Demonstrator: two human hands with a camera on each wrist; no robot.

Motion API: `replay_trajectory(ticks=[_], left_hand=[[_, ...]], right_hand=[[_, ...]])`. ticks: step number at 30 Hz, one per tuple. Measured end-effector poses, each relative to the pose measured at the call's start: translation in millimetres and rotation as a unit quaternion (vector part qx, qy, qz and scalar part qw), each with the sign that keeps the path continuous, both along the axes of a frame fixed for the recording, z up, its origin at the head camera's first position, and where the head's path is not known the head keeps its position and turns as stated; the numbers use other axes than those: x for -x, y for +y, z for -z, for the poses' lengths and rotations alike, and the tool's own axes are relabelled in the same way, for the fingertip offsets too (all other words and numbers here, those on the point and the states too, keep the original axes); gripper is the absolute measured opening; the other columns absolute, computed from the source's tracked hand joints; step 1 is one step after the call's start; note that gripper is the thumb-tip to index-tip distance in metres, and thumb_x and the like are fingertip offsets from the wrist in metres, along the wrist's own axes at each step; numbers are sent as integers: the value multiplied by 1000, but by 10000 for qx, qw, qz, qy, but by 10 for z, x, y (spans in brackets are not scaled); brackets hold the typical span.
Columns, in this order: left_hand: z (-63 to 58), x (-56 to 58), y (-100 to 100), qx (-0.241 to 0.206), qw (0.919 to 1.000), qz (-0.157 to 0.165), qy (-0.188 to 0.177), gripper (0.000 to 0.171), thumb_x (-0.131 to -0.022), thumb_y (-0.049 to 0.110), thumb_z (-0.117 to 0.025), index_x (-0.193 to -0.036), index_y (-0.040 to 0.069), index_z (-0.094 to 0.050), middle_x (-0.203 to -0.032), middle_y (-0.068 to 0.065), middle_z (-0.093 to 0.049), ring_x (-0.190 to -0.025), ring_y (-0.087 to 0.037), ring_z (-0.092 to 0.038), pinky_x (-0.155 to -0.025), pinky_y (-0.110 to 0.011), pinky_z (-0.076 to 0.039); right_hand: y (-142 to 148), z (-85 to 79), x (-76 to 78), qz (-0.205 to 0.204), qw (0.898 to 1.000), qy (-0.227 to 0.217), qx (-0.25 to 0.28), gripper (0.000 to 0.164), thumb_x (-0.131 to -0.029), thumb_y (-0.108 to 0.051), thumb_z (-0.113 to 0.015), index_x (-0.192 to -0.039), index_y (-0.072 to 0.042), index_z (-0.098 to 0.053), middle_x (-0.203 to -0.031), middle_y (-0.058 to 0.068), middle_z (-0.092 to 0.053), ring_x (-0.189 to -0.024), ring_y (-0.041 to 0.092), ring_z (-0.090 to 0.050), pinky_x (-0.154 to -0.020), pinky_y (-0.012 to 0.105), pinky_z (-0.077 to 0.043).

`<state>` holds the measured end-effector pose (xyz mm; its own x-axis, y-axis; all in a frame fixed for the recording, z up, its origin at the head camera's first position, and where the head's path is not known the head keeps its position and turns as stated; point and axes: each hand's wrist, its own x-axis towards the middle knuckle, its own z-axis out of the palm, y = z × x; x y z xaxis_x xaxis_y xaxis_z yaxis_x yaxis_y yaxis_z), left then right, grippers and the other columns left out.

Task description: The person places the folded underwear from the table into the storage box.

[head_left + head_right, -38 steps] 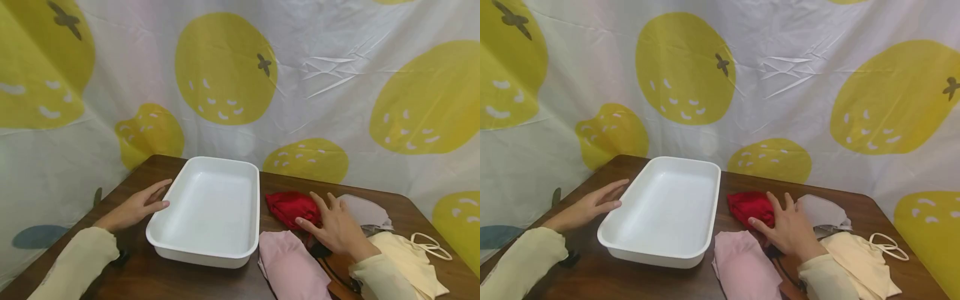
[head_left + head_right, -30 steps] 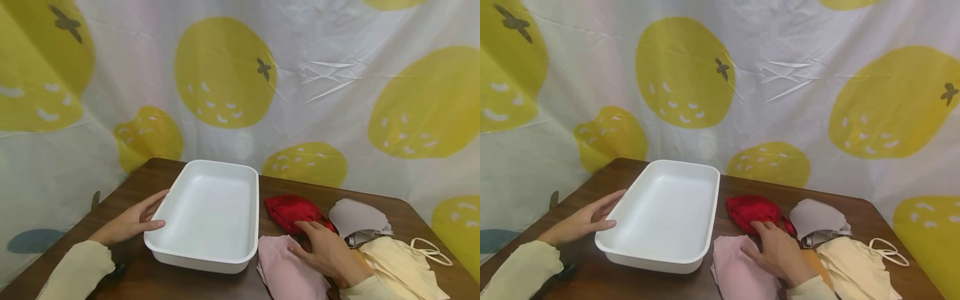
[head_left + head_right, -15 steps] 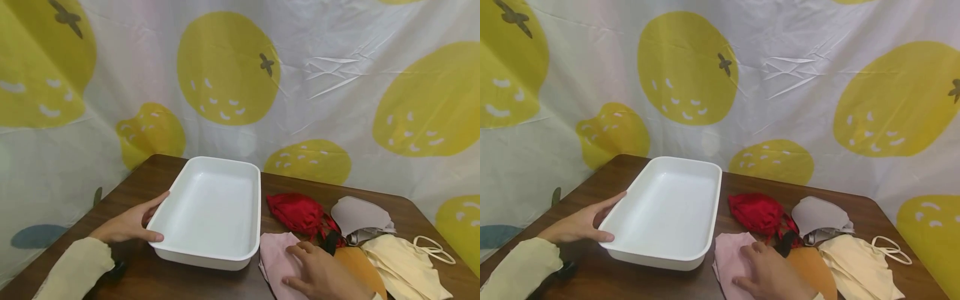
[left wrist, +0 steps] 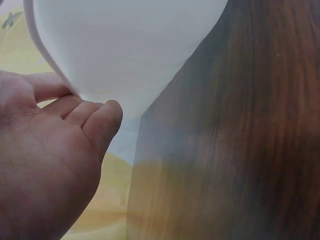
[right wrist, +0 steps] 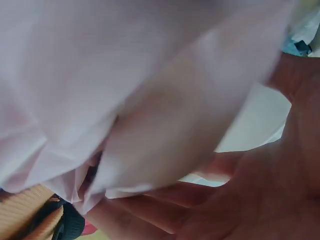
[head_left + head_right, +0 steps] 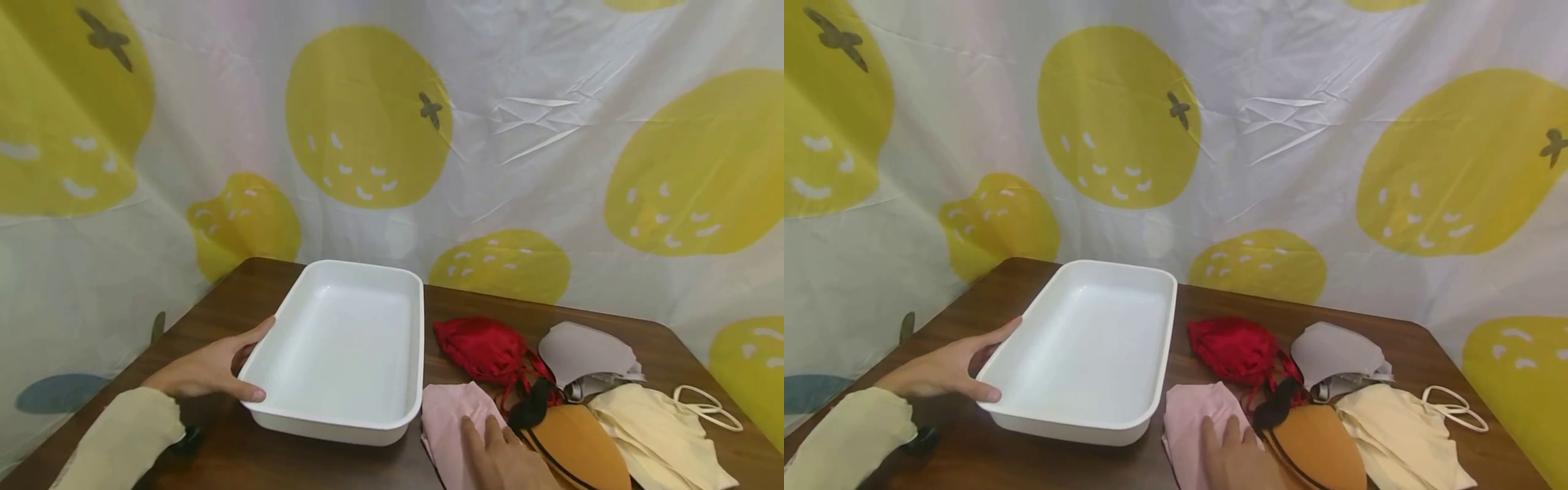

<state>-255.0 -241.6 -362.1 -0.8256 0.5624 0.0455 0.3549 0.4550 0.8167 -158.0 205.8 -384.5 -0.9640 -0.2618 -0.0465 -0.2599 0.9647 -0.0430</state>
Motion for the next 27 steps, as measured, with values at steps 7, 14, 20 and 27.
replay_trajectory(ticks=[7, 14, 20, 27], left_hand=[[-1, -5, -4, 73, 9999, -91, 64, 122, -76, 31, -87, -161, 4, -4, -164, -31, -16, -134, -39, -44, -94, -12, -43], [23, 15, 11, -73, 10000, 38, 24, 121, -78, 28, -86, -161, 4, -2, -163, -31, -20, -130, -37, -47, -94, -14, -45], [-10, 19, 4, -266, 9995, 124, -84, 121, -78, 27, -86, -161, 5, 0, -157, -34, -28, -124, -35, -53, -92, -18, -49], [5, 26, 15, -162, 9997, 91, -146, 121, -78, 28, -86, -162, 8, 0, -160, -32, -27, -127, -36, -51, -93, -16, -48]], right_hand=[[-66, -17, -8, -436, 9898, 1236, -559, 73, -59, -36, -91, -115, -11, -51, -76, 9, -52, -58, 27, -56, -48, 46, -48], [-49, -69, -18, -590, 9871, 1414, -470, 64, -58, -26, -90, -107, -14, -51, -76, 7, -53, -56, 26, -56, -45, 45, -48], [4, -147, 1, -655, 9910, 1135, -268, 68, -60, -35, -90, -112, -18, -51, -76, 3, -52, -53, 19, -51, -42, 39, -42], [78, -159, 36, -1088, 9882, 1067, -151, 69, -67, -50, -86, -121, -19, -57, -92, 9, -60, -74, 25, -59, -50, 44, -50]])
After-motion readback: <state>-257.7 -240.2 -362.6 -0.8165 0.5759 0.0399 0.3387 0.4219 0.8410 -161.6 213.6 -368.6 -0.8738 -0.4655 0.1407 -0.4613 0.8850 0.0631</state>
